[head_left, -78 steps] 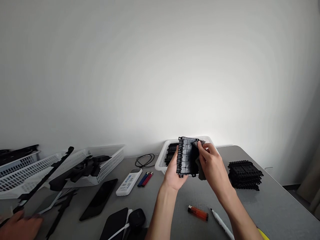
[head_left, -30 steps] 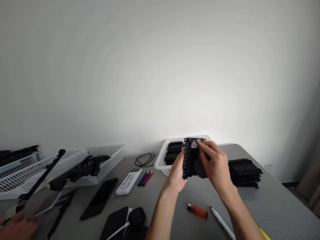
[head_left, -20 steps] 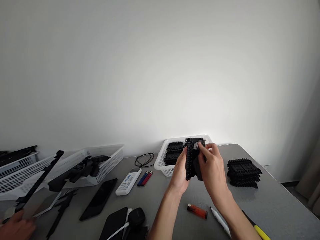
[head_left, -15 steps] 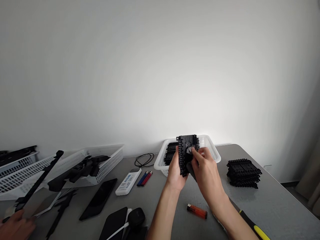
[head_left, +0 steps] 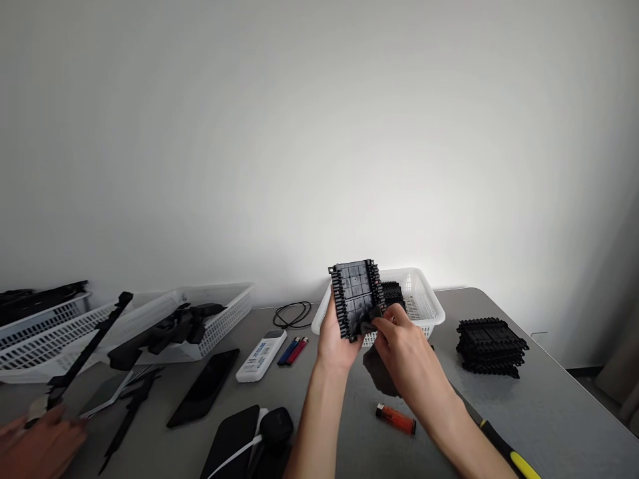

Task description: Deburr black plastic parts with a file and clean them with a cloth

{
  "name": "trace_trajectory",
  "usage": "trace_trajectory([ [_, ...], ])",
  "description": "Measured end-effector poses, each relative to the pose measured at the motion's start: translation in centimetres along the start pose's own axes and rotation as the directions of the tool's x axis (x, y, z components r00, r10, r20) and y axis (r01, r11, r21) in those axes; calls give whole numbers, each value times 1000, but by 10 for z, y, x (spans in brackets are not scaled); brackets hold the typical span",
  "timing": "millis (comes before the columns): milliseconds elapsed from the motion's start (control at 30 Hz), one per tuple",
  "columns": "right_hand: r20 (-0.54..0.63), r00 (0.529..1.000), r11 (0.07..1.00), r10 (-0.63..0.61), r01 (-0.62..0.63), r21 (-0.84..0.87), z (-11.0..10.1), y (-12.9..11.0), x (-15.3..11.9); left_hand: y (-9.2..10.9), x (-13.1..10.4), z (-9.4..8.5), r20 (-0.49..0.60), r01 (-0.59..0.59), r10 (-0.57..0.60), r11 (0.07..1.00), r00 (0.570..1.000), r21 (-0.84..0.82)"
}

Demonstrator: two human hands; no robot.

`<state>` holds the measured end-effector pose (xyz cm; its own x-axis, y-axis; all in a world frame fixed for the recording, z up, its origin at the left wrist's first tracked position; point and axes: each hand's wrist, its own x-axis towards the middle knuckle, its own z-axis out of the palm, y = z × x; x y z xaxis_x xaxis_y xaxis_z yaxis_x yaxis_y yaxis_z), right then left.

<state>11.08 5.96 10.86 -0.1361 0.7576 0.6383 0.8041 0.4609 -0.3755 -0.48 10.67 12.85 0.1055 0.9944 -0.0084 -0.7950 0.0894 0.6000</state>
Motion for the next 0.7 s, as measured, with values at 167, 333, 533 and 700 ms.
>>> trace_trajectory([
  [167,-36,999,995,7,-4,95,-17,10,-3,-5,-3,4,56,39,-41,998,998,39],
  [333,-300,953,979,35,27,201,-41,20,-4,-10,-2,-4,165,63,-75,995,983,74],
  [533,-507,862,978,-3,109,180,-32,22,4,-25,-4,-8,326,145,-189,977,926,154],
  [700,-572,820,988,-5,91,122,-19,21,8,-36,-8,-6,317,135,-187,975,930,178],
])
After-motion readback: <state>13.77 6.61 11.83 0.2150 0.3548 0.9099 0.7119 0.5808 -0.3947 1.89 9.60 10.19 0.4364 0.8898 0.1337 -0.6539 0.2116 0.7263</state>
